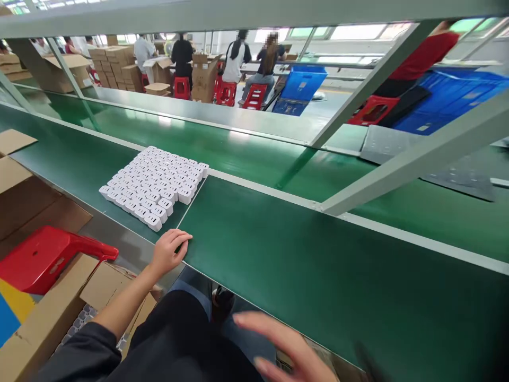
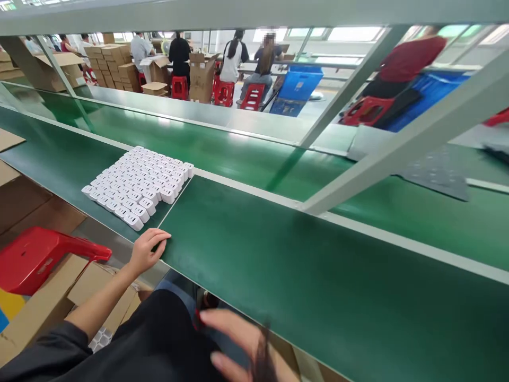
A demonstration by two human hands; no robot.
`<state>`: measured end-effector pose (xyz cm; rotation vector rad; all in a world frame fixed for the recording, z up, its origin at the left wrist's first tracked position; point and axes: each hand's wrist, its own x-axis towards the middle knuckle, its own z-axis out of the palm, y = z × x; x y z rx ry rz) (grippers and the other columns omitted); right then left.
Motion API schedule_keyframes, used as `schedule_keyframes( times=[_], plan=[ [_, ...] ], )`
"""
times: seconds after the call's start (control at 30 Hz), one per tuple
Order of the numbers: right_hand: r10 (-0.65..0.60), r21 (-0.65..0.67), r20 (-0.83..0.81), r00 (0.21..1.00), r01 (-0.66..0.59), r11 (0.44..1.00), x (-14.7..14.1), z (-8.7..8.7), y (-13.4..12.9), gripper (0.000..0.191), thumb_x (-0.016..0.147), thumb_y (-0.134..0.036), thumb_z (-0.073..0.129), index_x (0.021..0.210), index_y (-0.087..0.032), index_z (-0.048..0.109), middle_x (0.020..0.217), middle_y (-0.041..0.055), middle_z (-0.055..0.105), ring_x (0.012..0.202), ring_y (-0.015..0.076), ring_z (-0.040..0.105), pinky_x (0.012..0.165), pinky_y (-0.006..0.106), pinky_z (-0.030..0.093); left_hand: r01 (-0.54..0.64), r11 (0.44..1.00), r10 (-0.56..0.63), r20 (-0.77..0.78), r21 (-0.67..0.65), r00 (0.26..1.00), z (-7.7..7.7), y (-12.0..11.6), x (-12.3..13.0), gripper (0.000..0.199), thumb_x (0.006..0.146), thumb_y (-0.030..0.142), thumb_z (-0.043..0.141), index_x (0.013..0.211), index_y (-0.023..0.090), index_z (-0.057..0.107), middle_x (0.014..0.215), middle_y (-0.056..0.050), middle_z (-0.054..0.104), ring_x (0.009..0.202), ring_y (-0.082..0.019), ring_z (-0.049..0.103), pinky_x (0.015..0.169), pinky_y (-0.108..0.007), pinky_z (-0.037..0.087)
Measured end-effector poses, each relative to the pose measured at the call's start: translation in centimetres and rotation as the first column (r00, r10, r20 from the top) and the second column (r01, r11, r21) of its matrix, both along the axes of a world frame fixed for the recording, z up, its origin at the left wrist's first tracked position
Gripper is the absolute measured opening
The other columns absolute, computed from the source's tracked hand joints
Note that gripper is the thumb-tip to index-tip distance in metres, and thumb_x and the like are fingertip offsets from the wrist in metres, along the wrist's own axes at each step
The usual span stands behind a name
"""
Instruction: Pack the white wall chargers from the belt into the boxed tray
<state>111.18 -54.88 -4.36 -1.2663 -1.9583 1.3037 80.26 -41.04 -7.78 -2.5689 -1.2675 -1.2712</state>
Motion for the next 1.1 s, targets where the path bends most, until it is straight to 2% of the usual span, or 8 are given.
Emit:
schedule_keyframes(
  times=[0.07,0.17,0.27,0.37,0.53,0.7,0.83,1.1],
  plan=[
    [0.031,0.222,0.034,0.999,-0.038,0.974,-3.5,2.6,6.0,0.059,0.084,-0.050,0.062,0.138,-0.064,0.040,0.142,-0.0039,0.055,0.135,0.0272,0.050,0.112,0.056,0.043,-0.014,1.000,0.014,-0.012,-0.001,1.000,-0.6,0.2,0.0,0.021,0.091,0.015,0.054,0.107,0.022,0.066,0.098,-0.003,0.072,0.092,-0.018,0.065,0.084,-0.034,0.053],
    [-0.061,0.464,0.181,0.982,-0.030,0.885,-8.9,5.0,15.7,0.075,0.085,-0.056,0.061,0.152,-0.032,0.036,0.157,0.0071,0.037,0.146,0.0292,0.034,0.120,0.054,0.032,-0.037,0.999,0.037,-0.020,-0.005,0.999,-0.9,0.1,0.4,0.023,0.091,0.016,0.054,0.111,0.021,0.064,0.099,-0.004,0.072,0.092,-0.020,0.065,0.082,-0.035,0.053],
    [-0.162,0.510,0.415,0.895,-0.081,0.857,-13.1,5.4,23.7,0.097,0.077,-0.059,0.070,0.156,-0.019,0.029,0.164,0.0139,0.019,0.152,0.0331,0.017,0.123,0.052,0.022,-0.046,0.999,0.046,-0.011,0.001,0.999,-0.9,0.2,0.4,0.023,0.091,0.015,0.053,0.110,0.020,0.064,0.098,-0.004,0.073,0.090,-0.020,0.065,0.081,-0.034,0.054],
    [-0.174,0.460,0.566,0.806,-0.134,0.878,-15.5,4.7,28.6,0.110,0.074,-0.065,0.071,0.159,-0.020,0.018,0.166,0.0143,0.001,0.153,0.0357,0.005,0.123,0.053,0.015,-0.050,0.999,0.050,-0.008,0.007,0.999,-1.0,0.4,0.1,0.023,0.090,0.015,0.052,0.109,0.020,0.064,0.097,-0.004,0.073,0.089,-0.019,0.065,0.080,-0.033,0.054],
    [-0.183,0.459,0.644,0.743,-0.183,0.869,-16.6,2.8,30.7,0.104,0.078,-0.064,0.067,0.159,-0.022,0.017,0.166,0.0122,0.005,0.153,0.0335,0.002,0.122,0.056,0.011,-0.054,0.999,0.054,-0.019,-0.001,0.998,-1.4,0.5,0.1,0.024,0.089,0.015,0.053,0.111,0.019,0.064,0.099,-0.004,0.073,0.089,-0.019,0.066,0.080,-0.034,0.055],
    [-0.217,0.532,0.588,0.779,-0.171,0.830,-16.2,1.6,30.5,0.109,0.071,-0.066,0.072,0.157,-0.018,0.025,0.162,0.0154,0.019,0.152,0.0375,0.005,0.123,0.053,0.011,-0.051,0.998,0.050,-0.031,-0.024,0.998,-1.6,0.4,0.2,0.026,0.089,0.016,0.052,0.111,0.020,0.065,0.100,-0.006,0.073,0.090,-0.020,0.066,0.082,-0.035,0.055],
    [-0.148,0.534,0.551,0.821,-0.212,0.818,-15.7,1.9,31.0,0.122,0.064,-0.069,0.076,0.157,-0.013,0.021,0.158,0.0196,0.023,0.150,0.0363,0.011,0.124,0.048,0.012,-0.047,0.998,0.046,-0.035,-0.035,0.998,-1.5,0.4,0.2,0.028,0.088,0.016,0.053,0.112,0.021,0.065,0.101,-0.005,0.073,0.090,-0.021,0.067,0.081,-0.035,0.056],
    [-0.098,0.464,0.597,0.796,-0.243,0.852,-15.7,3.8,31.5,0.130,0.060,-0.067,0.079,0.160,-0.024,0.008,0.162,0.0195,0.013,0.149,0.0418,0.010,0.118,0.057,0.019,-0.052,0.998,0.051,-0.034,-0.033,0.998,-1.5,0.4,0.2,0.029,0.087,0.015,0.054,0.113,0.020,0.064,0.101,-0.005,0.074,0.089,-0.020,0.067,0.080,-0.035,0.056]
  ],
)
